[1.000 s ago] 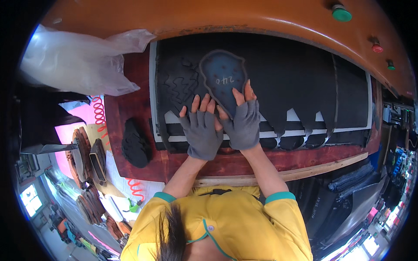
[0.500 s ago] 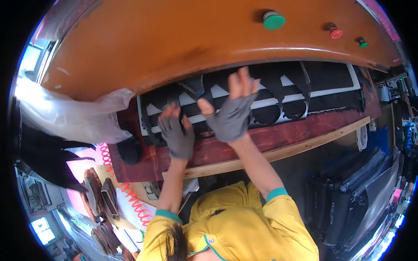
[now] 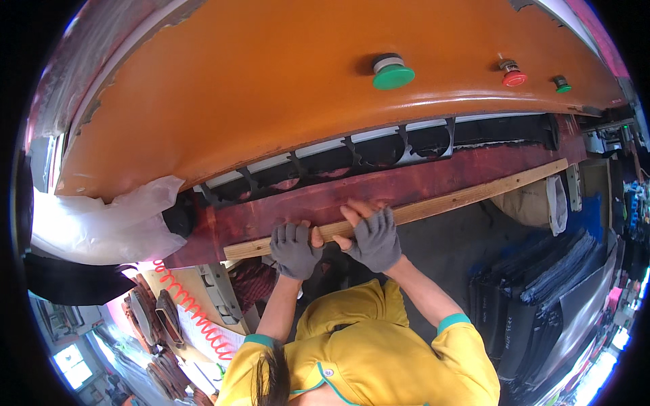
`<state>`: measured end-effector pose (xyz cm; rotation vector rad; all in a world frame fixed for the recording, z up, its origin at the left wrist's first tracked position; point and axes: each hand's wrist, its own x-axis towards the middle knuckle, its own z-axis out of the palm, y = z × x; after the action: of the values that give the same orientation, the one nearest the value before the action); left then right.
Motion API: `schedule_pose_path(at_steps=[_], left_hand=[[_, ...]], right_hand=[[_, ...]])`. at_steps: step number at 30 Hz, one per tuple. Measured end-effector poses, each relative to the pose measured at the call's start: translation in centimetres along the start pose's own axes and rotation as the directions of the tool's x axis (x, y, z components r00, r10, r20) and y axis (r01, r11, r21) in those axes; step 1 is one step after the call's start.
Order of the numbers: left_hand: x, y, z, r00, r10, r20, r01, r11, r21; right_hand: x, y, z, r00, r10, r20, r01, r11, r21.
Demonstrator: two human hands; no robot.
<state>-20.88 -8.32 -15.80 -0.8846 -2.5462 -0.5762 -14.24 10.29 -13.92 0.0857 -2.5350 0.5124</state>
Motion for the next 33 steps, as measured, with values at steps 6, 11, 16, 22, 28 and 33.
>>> schedule_pose_path(at_steps=[6,11,16,22,28,33], left_hand=[[0.1,0.6,-0.2,1.000,-0.008,0.017,0.007,0.998,0.063],[0.7,1.3,-0.7,0.979,-0.166,0.117,0.164,0.986,0.025],[0.5,1.8,-1.9,0.963,-0.250,0.099,0.263,0.953,-0.149],[-2.4,3.6,-4.6,0.973,-0.218,0.082,0.232,0.939,-0.255],[1.0,2.2,-4.9,0.928,-0.336,-0.162,0.322,0.941,-0.108],[3.7,-0.3,-3.6,0.920,-0.320,-0.228,0.337,0.940,0.043]], right_hand=[[0.5,0.0,1.5,0.989,0.086,0.122,-0.086,0.996,-0.006],[1.2,-0.9,1.5,0.989,0.138,0.060,-0.132,0.987,-0.087],[1.0,-1.4,1.3,0.979,0.200,0.048,-0.201,0.980,0.008],[-2.4,-3.5,-1.3,0.972,0.218,0.085,-0.225,0.970,0.087],[0.4,-5.0,-2.0,0.986,0.160,-0.043,-0.136,0.933,0.334],[10.8,-7.1,2.5,0.993,0.120,-0.018,-0.114,0.972,0.208]])
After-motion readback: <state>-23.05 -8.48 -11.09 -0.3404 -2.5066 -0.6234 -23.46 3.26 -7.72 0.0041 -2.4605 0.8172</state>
